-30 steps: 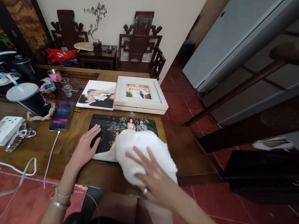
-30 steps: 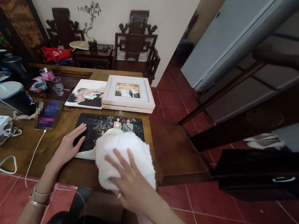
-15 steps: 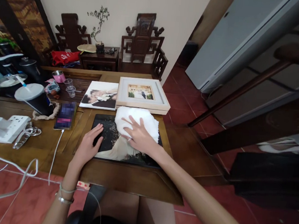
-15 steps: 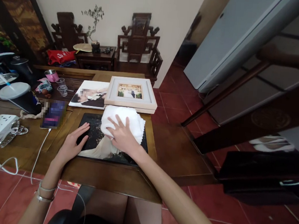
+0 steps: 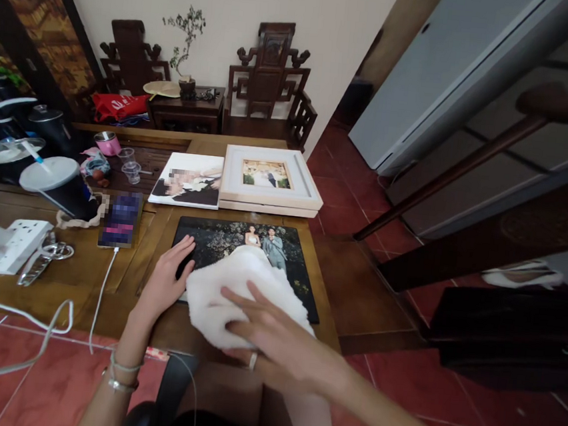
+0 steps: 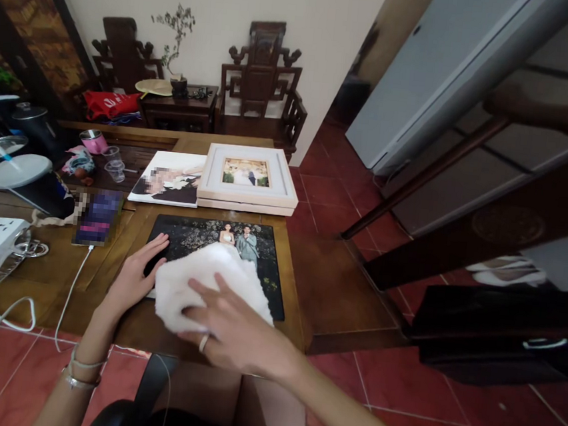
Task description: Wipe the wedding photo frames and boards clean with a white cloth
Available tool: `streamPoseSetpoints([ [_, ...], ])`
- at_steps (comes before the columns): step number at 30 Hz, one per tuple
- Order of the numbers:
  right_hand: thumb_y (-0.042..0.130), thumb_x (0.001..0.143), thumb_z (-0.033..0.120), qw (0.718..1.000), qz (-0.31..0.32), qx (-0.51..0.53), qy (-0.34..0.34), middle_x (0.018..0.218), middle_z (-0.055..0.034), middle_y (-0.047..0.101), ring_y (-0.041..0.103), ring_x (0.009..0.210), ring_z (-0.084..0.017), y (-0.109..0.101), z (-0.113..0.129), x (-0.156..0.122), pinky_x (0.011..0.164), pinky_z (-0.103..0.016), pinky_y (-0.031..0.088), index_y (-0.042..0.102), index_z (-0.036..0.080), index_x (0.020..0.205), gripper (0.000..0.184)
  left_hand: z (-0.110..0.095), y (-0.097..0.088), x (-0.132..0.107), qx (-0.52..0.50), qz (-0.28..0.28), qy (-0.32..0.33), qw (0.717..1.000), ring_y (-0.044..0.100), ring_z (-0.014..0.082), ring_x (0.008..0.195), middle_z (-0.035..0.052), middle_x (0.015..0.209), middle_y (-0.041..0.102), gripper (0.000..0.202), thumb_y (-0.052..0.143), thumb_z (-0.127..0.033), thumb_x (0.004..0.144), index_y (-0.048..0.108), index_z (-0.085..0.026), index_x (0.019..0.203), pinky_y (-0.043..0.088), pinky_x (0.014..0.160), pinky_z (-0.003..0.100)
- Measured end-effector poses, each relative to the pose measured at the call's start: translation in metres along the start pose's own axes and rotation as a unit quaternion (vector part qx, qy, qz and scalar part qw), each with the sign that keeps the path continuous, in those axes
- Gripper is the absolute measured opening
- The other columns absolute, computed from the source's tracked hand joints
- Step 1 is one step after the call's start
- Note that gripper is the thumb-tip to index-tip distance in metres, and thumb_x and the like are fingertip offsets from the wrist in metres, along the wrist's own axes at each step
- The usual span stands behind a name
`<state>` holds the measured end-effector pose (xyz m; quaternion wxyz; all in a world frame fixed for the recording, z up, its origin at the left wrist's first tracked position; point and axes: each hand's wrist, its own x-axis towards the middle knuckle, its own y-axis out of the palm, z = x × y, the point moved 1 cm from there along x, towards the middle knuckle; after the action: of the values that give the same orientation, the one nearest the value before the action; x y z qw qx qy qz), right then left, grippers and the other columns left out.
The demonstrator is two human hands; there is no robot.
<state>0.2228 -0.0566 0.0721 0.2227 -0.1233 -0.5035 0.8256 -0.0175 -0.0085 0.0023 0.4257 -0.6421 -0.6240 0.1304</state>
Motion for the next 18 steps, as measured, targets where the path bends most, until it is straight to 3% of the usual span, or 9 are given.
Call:
streamPoseSetpoints([
  [3,0.043,0.091,0.018,0.999,-0.031,-0.013,0.039,0.123,-0.0065,0.063,0.026,0.141,-0.024,-0.017,-0.028,0.019,0.115,-0.054,0.021,0.067,0.022,0.104,0.028,0.003,0.002,0.000,0.002,-0.002,0.006,1.000,0.043,0.0237,0.134,0.0107,0.139,0.052,0.038,0.045,-0.026,0.092,0.055,-0.020,0.129,0.035,0.111,0.048],
  [6,0.038,0.093,0.019,0.987,-0.069,-0.058,0.135,0.130,-0.0149,0.058,0.029,0.140,-0.030,-0.023,-0.051,0.046,0.111,-0.060,0.022,0.064,0.015,0.111,0.032,0.000,0.001,0.000,-0.001,-0.009,0.004,1.000,0.045,0.0241,0.132,0.0112,0.137,0.054,0.037,0.046,-0.027,0.092,0.056,-0.019,0.127,0.037,0.110,0.048],
  [8,0.039,0.093,0.021,0.974,-0.087,-0.090,0.189,0.136,-0.0191,0.052,0.026,0.139,-0.036,-0.021,-0.056,0.064,0.108,-0.067,0.021,0.062,0.013,0.116,0.033,-0.006,-0.002,0.001,-0.005,-0.017,0.005,1.000,0.047,0.0243,0.130,0.0113,0.136,0.055,0.037,0.046,-0.029,0.093,0.056,-0.019,0.127,0.038,0.109,0.047],
  [10,0.044,0.092,0.023,0.965,-0.101,-0.118,0.210,0.145,-0.0177,0.042,0.023,0.139,-0.041,-0.015,-0.051,0.078,0.105,-0.072,0.019,0.063,0.015,0.118,0.033,-0.013,-0.008,0.001,-0.017,-0.038,0.007,0.999,0.047,0.0236,0.131,0.0100,0.138,0.054,0.038,0.044,-0.030,0.094,0.055,-0.021,0.128,0.037,0.110,0.045],
  [13,0.053,0.087,0.024,0.973,-0.086,-0.133,0.169,0.151,-0.0108,0.034,0.018,0.140,-0.043,0.001,-0.036,0.087,0.105,-0.073,0.013,0.065,0.023,0.117,0.033,-0.021,-0.017,0.001,-0.061,-0.080,0.007,0.995,0.040,0.0225,0.136,0.0069,0.143,0.049,0.040,0.038,-0.034,0.097,0.052,-0.023,0.132,0.032,0.114,0.042],
  [18,0.057,0.082,0.029,0.996,-0.017,-0.084,-0.012,0.155,-0.0014,0.028,0.007,0.144,-0.036,0.033,-0.010,0.066,0.110,-0.068,0.000,0.067,0.030,0.114,0.033,-0.016,-0.019,-0.001,-0.155,-0.084,-0.013,0.984,0.035,0.0246,0.138,0.0067,0.148,0.042,0.052,0.026,-0.046,0.098,0.042,-0.020,0.141,0.026,0.116,0.042],
])
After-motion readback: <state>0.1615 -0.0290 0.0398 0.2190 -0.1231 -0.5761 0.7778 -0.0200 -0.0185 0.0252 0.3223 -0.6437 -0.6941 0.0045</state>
